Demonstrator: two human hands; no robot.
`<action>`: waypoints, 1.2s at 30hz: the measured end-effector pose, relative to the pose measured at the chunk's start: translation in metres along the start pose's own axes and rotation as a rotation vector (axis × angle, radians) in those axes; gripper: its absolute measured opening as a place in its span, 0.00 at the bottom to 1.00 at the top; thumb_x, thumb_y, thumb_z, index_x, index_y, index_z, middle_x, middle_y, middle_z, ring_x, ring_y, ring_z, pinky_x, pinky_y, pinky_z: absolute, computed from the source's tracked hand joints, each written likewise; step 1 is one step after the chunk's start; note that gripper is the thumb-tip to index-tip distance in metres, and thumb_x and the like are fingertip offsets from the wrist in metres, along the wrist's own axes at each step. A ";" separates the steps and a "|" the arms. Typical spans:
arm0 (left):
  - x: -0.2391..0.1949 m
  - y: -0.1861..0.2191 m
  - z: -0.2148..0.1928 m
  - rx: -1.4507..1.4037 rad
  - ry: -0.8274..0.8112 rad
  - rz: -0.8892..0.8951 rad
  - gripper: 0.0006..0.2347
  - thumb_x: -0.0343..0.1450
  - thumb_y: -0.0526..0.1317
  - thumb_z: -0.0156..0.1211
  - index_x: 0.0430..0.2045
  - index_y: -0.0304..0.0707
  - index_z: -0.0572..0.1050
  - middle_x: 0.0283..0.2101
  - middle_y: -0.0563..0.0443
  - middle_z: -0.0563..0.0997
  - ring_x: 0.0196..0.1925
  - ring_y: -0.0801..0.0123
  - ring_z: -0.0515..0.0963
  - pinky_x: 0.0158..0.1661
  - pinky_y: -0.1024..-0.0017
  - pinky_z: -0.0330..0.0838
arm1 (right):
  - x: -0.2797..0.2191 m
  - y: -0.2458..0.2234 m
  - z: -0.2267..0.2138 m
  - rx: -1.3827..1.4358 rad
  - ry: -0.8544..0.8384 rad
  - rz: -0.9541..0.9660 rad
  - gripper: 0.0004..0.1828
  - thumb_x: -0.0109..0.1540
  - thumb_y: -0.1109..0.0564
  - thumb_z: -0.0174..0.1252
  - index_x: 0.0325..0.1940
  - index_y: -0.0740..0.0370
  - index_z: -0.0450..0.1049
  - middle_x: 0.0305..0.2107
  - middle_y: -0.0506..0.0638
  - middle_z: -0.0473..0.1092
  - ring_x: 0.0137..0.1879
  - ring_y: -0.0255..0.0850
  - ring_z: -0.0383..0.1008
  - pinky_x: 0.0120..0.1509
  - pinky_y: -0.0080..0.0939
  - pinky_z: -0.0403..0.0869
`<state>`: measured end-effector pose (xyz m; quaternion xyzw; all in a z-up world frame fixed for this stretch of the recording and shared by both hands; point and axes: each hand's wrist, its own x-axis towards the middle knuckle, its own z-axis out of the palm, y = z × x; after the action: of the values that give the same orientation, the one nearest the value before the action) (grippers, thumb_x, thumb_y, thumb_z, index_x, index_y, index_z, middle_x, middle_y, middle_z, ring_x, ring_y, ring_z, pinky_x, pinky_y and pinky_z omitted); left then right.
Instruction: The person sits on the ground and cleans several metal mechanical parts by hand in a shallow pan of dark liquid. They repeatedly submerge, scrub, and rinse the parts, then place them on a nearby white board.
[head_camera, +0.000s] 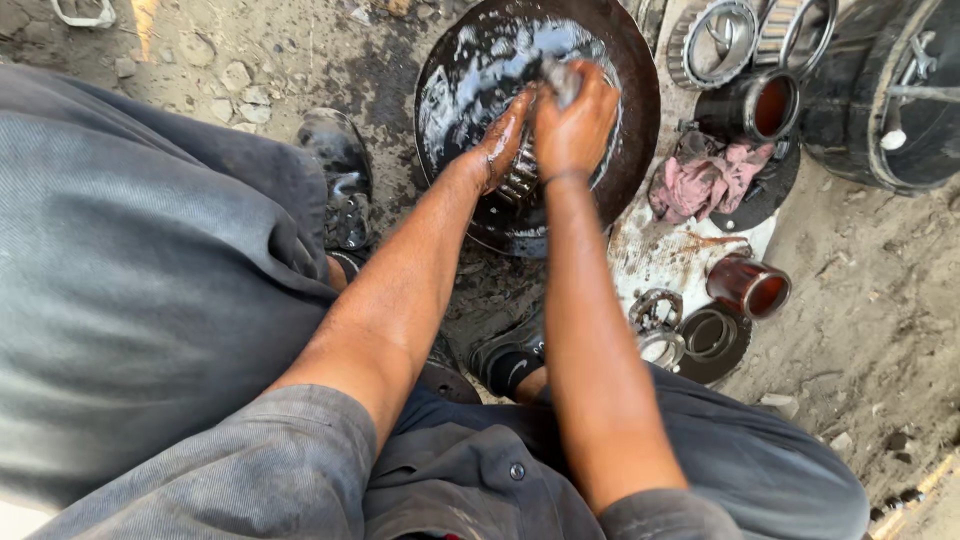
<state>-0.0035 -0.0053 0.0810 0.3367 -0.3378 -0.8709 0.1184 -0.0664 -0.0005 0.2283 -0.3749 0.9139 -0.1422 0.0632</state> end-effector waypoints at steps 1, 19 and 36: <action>0.001 -0.005 0.006 -0.056 -0.027 0.012 0.35 0.73 0.66 0.32 0.74 0.49 0.50 0.76 0.47 0.55 0.76 0.59 0.55 0.70 0.59 0.51 | 0.009 0.004 -0.003 0.012 -0.031 0.045 0.31 0.56 0.47 0.69 0.60 0.57 0.70 0.53 0.63 0.64 0.59 0.62 0.68 0.60 0.60 0.70; -0.017 0.020 0.011 -0.136 0.220 -0.159 0.27 0.77 0.63 0.46 0.31 0.36 0.79 0.29 0.49 0.79 0.29 0.64 0.74 0.36 0.56 0.69 | -0.042 0.038 -0.012 0.239 -0.006 0.118 0.42 0.50 0.53 0.78 0.65 0.49 0.67 0.50 0.58 0.70 0.57 0.50 0.74 0.63 0.49 0.74; -0.028 0.051 0.009 0.027 0.493 -0.099 0.27 0.73 0.65 0.41 0.24 0.41 0.78 0.23 0.49 0.81 0.28 0.62 0.80 0.39 0.60 0.75 | -0.038 0.077 -0.043 1.624 -0.163 0.357 0.35 0.54 0.66 0.65 0.66 0.63 0.66 0.47 0.55 0.75 0.51 0.47 0.78 0.59 0.50 0.80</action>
<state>0.0105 -0.0264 0.1345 0.5567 -0.2937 -0.7625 0.1500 -0.1001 0.0878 0.2460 -0.0714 0.5657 -0.7169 0.4011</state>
